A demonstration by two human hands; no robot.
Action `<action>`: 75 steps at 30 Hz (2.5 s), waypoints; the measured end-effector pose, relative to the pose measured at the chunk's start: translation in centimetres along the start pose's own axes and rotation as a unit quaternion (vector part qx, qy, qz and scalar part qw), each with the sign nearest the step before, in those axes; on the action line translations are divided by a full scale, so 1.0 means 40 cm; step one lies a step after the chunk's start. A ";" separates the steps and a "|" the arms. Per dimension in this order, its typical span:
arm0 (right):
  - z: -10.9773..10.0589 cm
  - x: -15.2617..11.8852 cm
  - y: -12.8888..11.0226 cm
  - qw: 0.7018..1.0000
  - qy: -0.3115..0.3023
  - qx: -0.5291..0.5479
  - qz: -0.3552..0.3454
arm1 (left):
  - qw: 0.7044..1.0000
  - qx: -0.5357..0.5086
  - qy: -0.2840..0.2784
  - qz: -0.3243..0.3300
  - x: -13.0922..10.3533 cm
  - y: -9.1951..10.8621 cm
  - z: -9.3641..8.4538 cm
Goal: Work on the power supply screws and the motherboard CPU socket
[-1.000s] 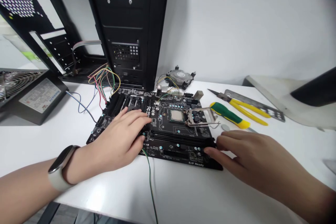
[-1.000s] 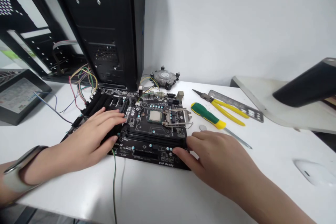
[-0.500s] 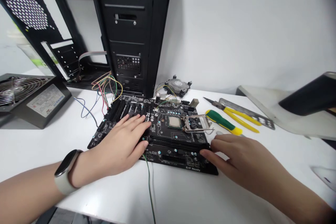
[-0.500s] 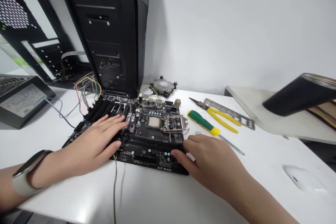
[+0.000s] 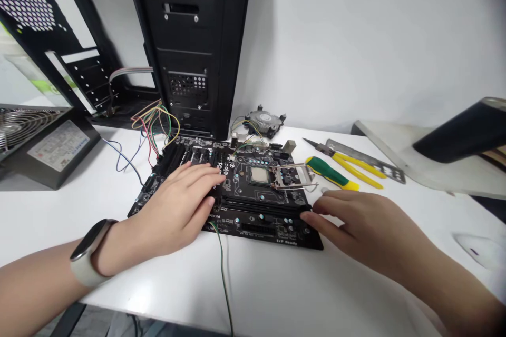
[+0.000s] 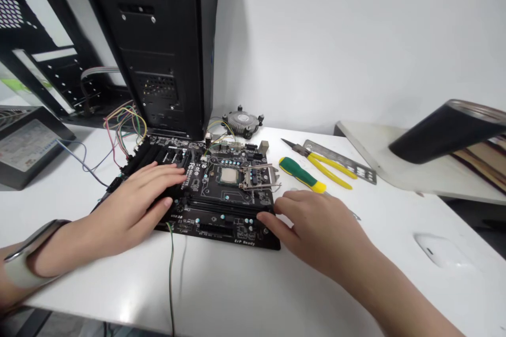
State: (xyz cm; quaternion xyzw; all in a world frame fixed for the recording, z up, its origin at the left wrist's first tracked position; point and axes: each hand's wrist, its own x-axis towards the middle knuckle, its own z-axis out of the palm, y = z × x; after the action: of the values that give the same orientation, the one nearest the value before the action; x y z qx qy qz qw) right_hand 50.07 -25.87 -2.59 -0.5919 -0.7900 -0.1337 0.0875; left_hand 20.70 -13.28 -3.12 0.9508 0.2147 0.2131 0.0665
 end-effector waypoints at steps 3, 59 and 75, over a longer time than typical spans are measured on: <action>0.002 -0.003 0.004 1.000 -0.001 0.009 -0.005 | 1.000 -0.019 0.018 0.002 0.001 0.002 -0.014; 0.082 0.200 -0.267 0.932 0.063 0.353 -0.052 | 0.989 0.120 -0.045 0.067 -0.020 -0.034 0.038; 0.078 0.208 -0.266 0.908 0.103 0.406 -0.011 | 0.990 0.118 -0.051 0.063 -0.018 -0.033 0.037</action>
State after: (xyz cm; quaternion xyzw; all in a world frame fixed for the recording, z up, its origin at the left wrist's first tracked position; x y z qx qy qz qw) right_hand 37.56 -20.11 -4.23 -0.4795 -0.7687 0.1376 0.4003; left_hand 20.25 -12.46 -4.99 0.9732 0.1746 0.1414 -0.0485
